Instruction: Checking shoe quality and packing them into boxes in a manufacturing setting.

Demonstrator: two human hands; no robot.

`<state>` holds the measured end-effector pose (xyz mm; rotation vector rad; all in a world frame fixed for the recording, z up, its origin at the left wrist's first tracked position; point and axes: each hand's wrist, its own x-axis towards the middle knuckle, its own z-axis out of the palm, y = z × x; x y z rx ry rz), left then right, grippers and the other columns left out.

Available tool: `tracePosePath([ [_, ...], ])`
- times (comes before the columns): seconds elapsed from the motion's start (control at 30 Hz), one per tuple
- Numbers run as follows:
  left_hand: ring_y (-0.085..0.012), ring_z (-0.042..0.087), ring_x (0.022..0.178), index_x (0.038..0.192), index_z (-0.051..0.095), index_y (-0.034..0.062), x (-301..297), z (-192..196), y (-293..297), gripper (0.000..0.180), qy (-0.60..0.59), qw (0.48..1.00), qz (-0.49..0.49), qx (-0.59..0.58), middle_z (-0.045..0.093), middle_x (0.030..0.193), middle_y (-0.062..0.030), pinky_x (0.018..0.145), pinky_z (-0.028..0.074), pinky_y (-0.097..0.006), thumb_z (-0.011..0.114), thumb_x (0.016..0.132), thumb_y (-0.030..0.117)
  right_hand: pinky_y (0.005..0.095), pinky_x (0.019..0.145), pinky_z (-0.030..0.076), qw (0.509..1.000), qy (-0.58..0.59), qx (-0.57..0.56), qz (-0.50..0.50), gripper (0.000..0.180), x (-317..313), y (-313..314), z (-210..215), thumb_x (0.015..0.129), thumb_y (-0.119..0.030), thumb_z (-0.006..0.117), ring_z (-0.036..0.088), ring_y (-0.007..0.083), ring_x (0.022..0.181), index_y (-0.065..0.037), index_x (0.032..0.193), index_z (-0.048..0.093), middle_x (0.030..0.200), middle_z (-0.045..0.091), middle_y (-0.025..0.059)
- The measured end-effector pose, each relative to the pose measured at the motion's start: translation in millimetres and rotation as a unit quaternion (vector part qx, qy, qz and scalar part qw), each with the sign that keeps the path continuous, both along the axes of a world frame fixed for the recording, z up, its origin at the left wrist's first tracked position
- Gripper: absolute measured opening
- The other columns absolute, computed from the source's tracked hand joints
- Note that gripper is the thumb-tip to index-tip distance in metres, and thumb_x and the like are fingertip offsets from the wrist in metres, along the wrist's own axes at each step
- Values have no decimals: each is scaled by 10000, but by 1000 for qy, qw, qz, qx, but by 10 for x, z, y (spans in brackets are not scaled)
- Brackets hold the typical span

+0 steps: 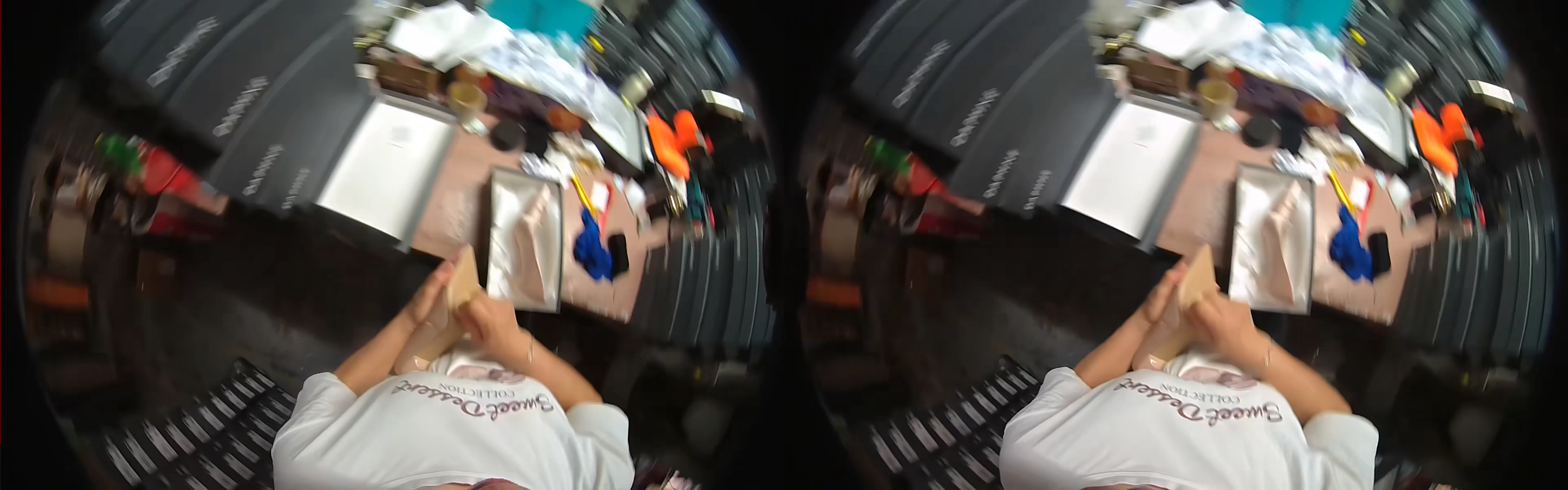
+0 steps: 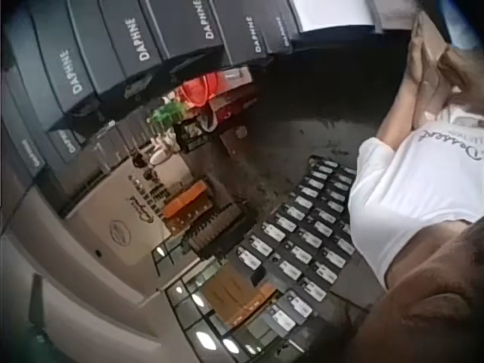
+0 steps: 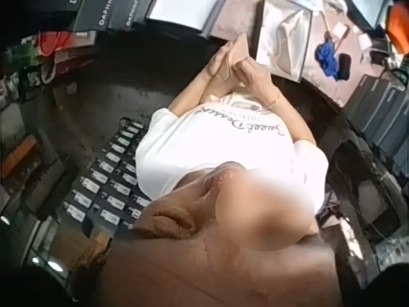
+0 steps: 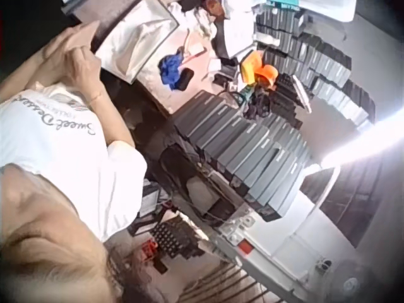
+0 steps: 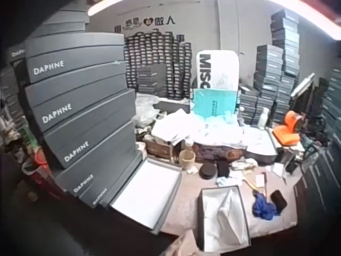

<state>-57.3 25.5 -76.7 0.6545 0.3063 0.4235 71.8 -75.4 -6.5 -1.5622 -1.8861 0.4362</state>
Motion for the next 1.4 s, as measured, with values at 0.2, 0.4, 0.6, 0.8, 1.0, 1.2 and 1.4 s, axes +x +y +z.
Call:
tracePosePath([
  [0.2, -229, 554, 1100, 1486, 242, 124, -58, 351, 34, 716, 47, 999, 5, -13, 442, 1384, -125, 947, 455, -362, 422, 917, 520, 393, 563, 493, 987, -97, -120, -41, 142, -32, 50, -20, 741, -154, 650, 640, 291, 668, -86, 857, 605, 731, 598, 141],
  [0.4, -225, 496, 1203, 1457, 292, 130, 59, 405, -94, 606, 76, 994, 6, -76, 460, 1360, -105, 986, 431, -364, 321, 982, 504, 395, 453, 498, 982, -73, -153, -80, 117, 120, 322, 172, 776, -157, 622, 616, 295, 588, -83, 804, 536, 737, 575, 105],
  [0.6, -202, 528, 1127, 1494, 211, 119, 47, 257, -30, 668, 69, 990, -54, -113, 497, 1287, -120, 952, 438, -327, 336, 970, 514, 403, 495, 509, 991, 1, -15, -136, 124, 38, 459, -9, 779, -137, 619, 653, 284, 642, -58, 867, 584, 794, 643, 87],
  [0.8, -248, 600, 1029, 1304, 469, 52, 79, 294, -26, 612, 110, 976, 0, -190, 590, 1138, -148, 859, 509, -386, 321, 961, 537, 381, 468, 514, 991, -38, 17, -124, 117, 168, 450, 2, 750, -158, 611, 650, 253, 595, -50, 713, 588, 735, 624, 79],
  [1.0, -281, 633, 881, 1219, 531, 55, 38, 94, 152, 640, 71, 978, -117, -160, 608, 1088, -171, 756, 544, -383, 335, 936, 594, 316, 462, 502, 994, -58, 62, 67, 124, 8, -178, 66, 750, -121, 620, 623, 222, 586, -80, 816, 522, 709, 546, 66],
  [1.2, -277, 642, 882, 1209, 534, 31, 77, 72, 114, 662, 60, 975, -156, -147, 607, 1091, -166, 780, 547, -363, 310, 939, 592, 337, 493, 514, 992, -63, 74, 79, 111, 50, -273, 29, 721, -108, 614, 630, 222, 651, -94, 793, 530, 719, 550, 60],
  [1.4, -273, 625, 929, 1459, 284, 58, 520, 635, 431, 693, 135, 962, -21, 235, 596, 1100, -175, 811, 520, -367, 387, 947, 514, 383, 666, 495, 922, 233, 21, -308, 360, 1134, 147, -219, 841, -201, 652, 631, 331, 786, -12, 1140, 584, 856, 648, 178],
])
